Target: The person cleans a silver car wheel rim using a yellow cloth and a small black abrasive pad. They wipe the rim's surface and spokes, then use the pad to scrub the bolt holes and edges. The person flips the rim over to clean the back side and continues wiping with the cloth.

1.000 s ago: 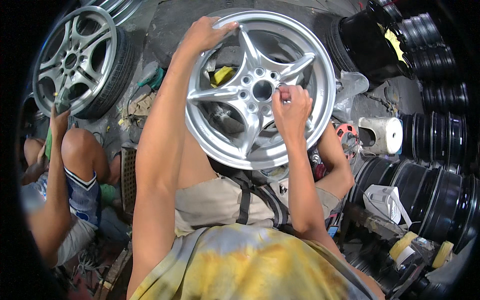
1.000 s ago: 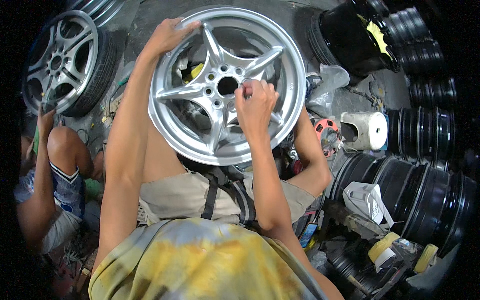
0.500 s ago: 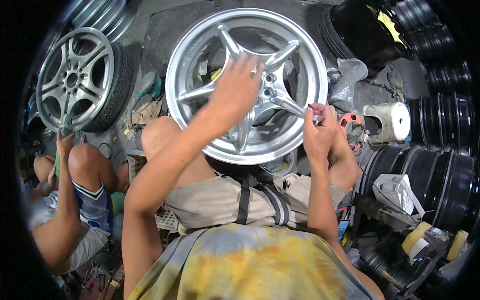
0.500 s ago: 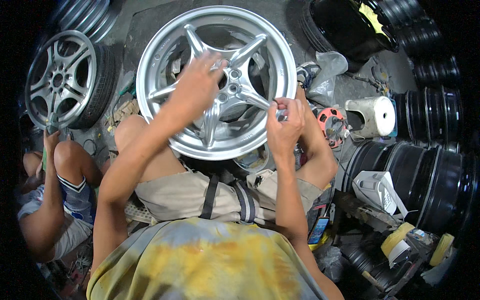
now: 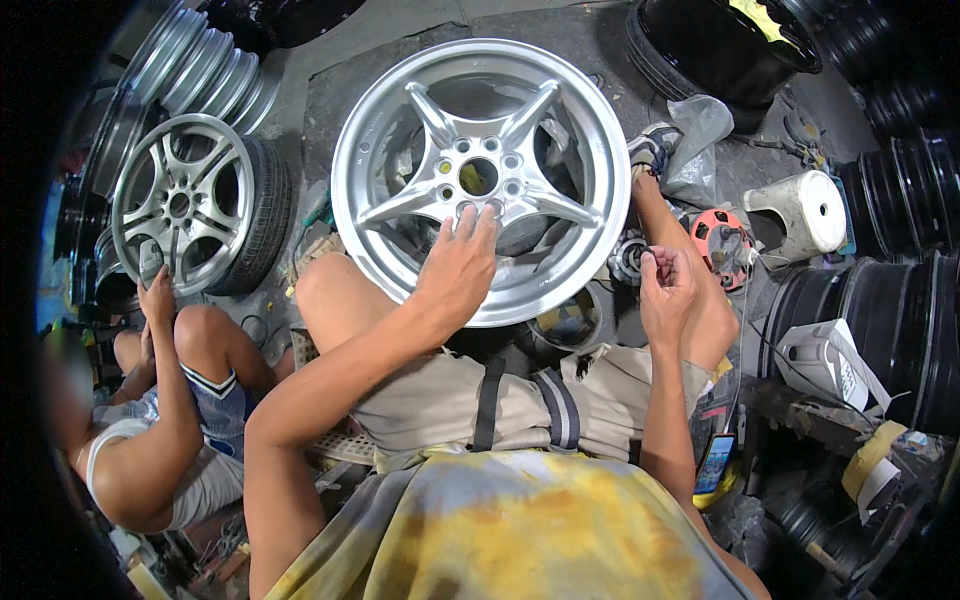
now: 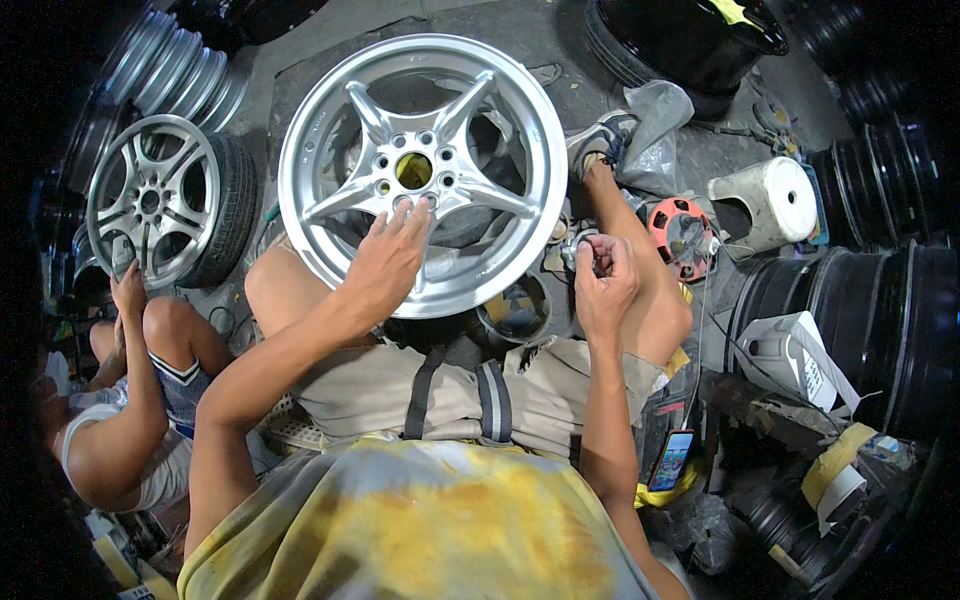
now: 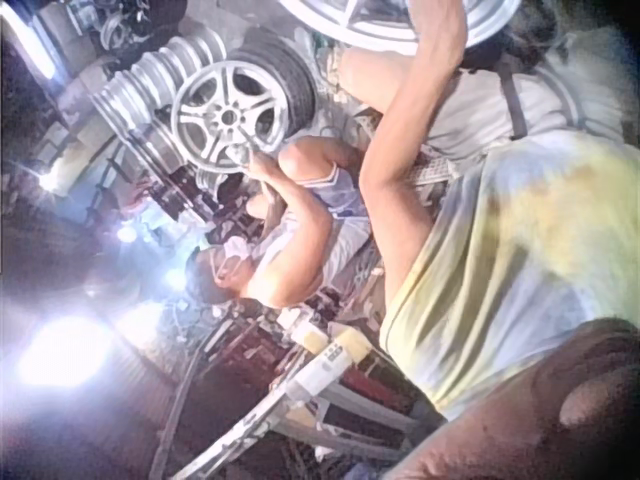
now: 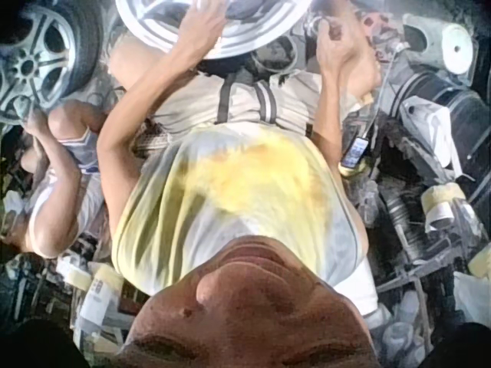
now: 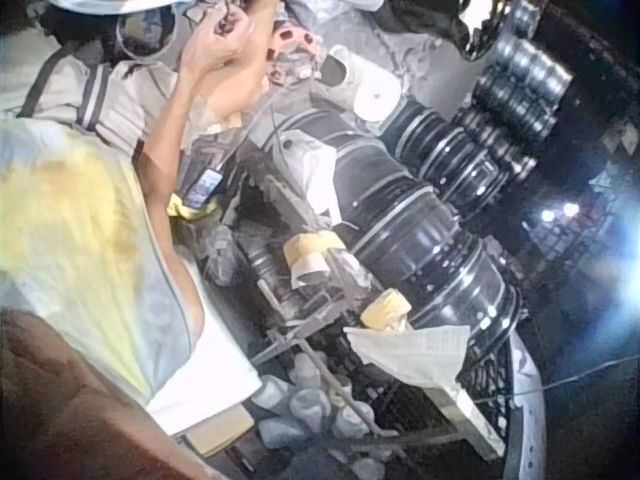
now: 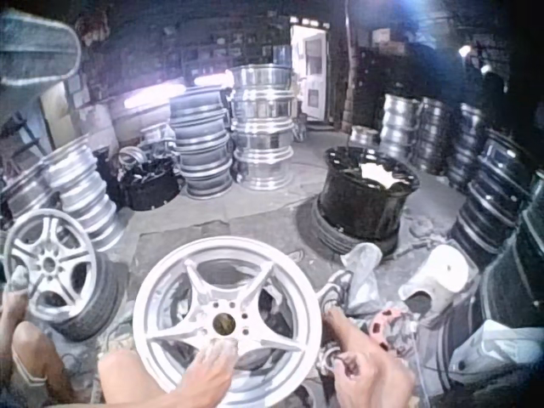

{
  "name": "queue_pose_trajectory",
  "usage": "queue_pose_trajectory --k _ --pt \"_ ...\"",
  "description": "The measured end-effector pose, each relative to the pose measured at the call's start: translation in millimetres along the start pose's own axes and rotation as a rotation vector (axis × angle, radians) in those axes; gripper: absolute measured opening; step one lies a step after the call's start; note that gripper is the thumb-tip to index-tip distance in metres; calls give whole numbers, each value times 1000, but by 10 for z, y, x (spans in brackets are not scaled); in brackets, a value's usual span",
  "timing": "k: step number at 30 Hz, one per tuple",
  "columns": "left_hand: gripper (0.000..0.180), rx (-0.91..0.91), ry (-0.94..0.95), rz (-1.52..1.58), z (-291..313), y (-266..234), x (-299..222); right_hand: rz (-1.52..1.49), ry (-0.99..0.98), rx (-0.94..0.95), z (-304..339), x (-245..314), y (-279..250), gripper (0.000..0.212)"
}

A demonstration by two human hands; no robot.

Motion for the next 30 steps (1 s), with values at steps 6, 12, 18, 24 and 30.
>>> queue_pose_trajectory --k 6,12,18,24,30 --pt "57 -187 -24 295 -200 -234 109 36 56 25 156 -223 92 13" --pt "62 -279 -59 192 -410 -172 197 -181 77 152 111 -9 317 14" --pt "66 -281 -127 193 -476 -157 240 -214 -105 235 -217 1028 727 15" --pt "56 -310 -87 267 -358 -226 250 85 -290 272 -377 1619 1277 13" --pt "22 -451 -335 855 -478 -135 868 306 -409 214 -386 1771 1406 11"
Point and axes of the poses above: each hand's wrist, its own z-axis away from the middle knuckle, its own y-axis out of the palm, x = y × z, the point moved 10 cm from there along -z, towards the middle knuckle, and after that the axes turned 15 degrees about z, right-handed, at the moved point
